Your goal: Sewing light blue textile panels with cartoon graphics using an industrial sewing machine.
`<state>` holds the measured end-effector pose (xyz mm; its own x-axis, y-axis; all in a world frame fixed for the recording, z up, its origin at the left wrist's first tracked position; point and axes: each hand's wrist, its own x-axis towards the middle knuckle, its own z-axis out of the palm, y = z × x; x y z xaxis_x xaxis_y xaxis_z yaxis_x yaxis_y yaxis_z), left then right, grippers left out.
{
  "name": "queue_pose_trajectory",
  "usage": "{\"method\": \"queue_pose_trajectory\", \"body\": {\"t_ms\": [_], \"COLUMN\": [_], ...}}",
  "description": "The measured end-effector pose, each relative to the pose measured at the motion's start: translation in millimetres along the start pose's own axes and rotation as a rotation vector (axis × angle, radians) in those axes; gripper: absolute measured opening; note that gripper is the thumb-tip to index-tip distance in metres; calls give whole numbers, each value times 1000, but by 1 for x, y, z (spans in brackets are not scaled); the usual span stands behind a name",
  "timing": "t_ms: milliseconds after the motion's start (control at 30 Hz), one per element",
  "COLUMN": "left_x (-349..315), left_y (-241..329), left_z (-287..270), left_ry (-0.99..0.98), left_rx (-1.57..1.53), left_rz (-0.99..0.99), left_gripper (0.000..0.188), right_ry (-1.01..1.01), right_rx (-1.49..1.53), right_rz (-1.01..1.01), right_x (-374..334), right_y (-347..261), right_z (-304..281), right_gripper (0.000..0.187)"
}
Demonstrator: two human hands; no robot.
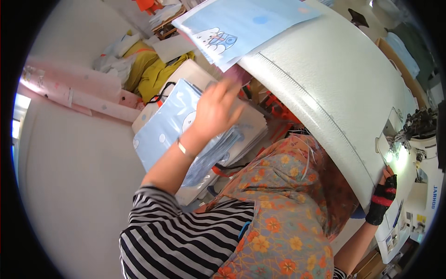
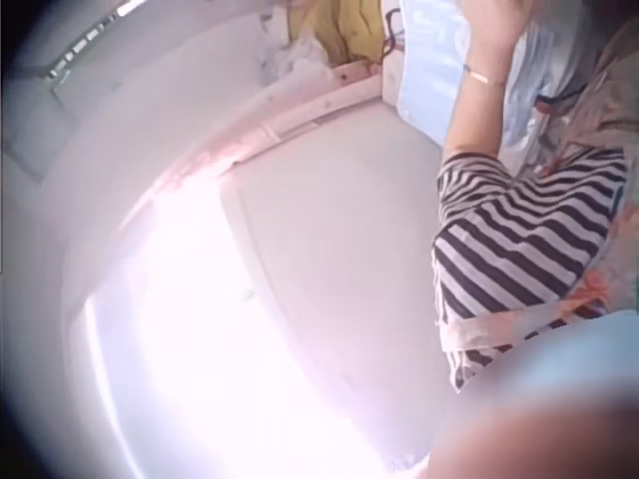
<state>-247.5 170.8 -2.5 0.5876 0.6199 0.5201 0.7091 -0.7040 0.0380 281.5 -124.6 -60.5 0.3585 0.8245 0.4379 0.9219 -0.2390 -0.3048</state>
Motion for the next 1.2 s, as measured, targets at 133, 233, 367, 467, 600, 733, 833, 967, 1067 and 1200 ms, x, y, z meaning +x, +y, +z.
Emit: {"method": "queue_pose_trajectory", "body": {"t_ms": [133,233,367,467,600,733,833,967,1067,1200], "left_x": [123,154,179,191,166,148,142,153,161,157], "left_y": [-34,-56,-66,-65,-63,-50,-57,-67,-55,-61], "left_z": [29,40,24,3,29,37,43,39,29,33], "left_ry": [284,-34,-159,99,-87,-229,-7,-275,-375,-349], "left_rx": [337,233,405,539,505,173,204,142,153,231], "left_rz": [78,14,-22,40,20,-194,-47,-222,-251,-137], "left_gripper": [47,26,13,10,13,29,33,37,32,25], "right_ry": [-8,-16,-32,-28,-32,-37,-40,-31,-36,-42], "right_rx": [52,-2,-10,7,6,8,22,19,29,33], "right_rz": [37,22,35,37,36,38,32,13,26,33], "right_x": [2,2,6,6,4,11,5,4,5,7], "right_y": [-11,-25,-47,-50,-39,-59,-44,-43,-45,-51], "right_z": [3,-1,-11,-13,-9,-15,-10,-10,-12,-10], "right_gripper": [17,17,18,18,18,18,18,18,19,19]}}
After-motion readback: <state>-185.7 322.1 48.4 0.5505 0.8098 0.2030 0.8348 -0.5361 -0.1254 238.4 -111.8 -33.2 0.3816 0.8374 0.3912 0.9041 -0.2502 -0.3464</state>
